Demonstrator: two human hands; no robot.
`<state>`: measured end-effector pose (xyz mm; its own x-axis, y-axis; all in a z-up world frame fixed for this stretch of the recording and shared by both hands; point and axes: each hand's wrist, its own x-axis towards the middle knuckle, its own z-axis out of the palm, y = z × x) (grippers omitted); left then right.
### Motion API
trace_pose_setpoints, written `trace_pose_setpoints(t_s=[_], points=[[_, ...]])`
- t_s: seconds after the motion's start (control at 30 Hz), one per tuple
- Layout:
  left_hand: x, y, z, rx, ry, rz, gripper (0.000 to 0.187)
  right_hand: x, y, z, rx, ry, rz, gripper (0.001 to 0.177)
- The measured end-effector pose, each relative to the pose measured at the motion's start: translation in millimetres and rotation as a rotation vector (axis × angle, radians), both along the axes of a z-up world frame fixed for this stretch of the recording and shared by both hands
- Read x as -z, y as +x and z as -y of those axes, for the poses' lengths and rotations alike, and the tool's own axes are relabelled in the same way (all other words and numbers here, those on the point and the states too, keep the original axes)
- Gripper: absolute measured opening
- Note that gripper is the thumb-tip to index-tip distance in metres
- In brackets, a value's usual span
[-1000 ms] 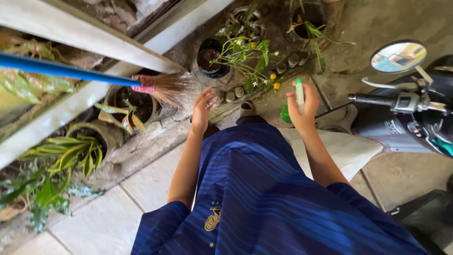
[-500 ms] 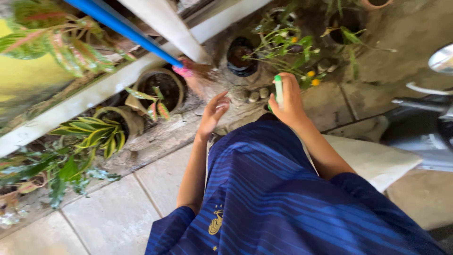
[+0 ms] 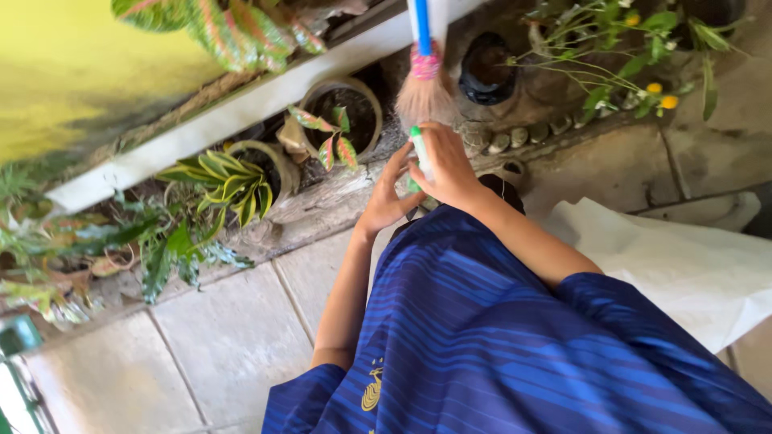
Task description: The person sprays water on the leaves of potted plants using a green spray bottle, moving between different pots.
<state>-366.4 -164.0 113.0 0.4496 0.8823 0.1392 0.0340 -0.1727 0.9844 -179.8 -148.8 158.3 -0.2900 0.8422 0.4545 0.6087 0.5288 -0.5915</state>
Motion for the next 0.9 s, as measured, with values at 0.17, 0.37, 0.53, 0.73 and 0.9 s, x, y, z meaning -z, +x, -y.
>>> trace_pose_setpoints(t_s=[0.17,0.37,0.53,0.73,0.9], points=[[4.4,-25.0,15.3,-0.177,0.004,0.079,0.092,2.3,-45.3,0.5,-0.121,-0.031,-0.038,0.061],[-2.9,-36.6,10.0,-0.356,0.032,0.169,0.084,-0.3,-72.7,-15.1,-0.233,-0.061,-0.090,0.057],[-13.3,-38.9,0.9,-0.493,0.118,0.091,0.079,3.1,-76.8,-32.7,-0.269,-0.114,-0.062,0.058],[-19.1,-35.2,-3.5,-0.624,0.158,-0.085,0.075,1.1,-68.7,-52.7,-0.360,-0.134,-0.104,0.068],[3.8,-23.8,-14.9,-0.715,0.126,-0.089,0.076,3.1,-65.1,-71.3,-0.486,-0.211,-0.085,0.047]])
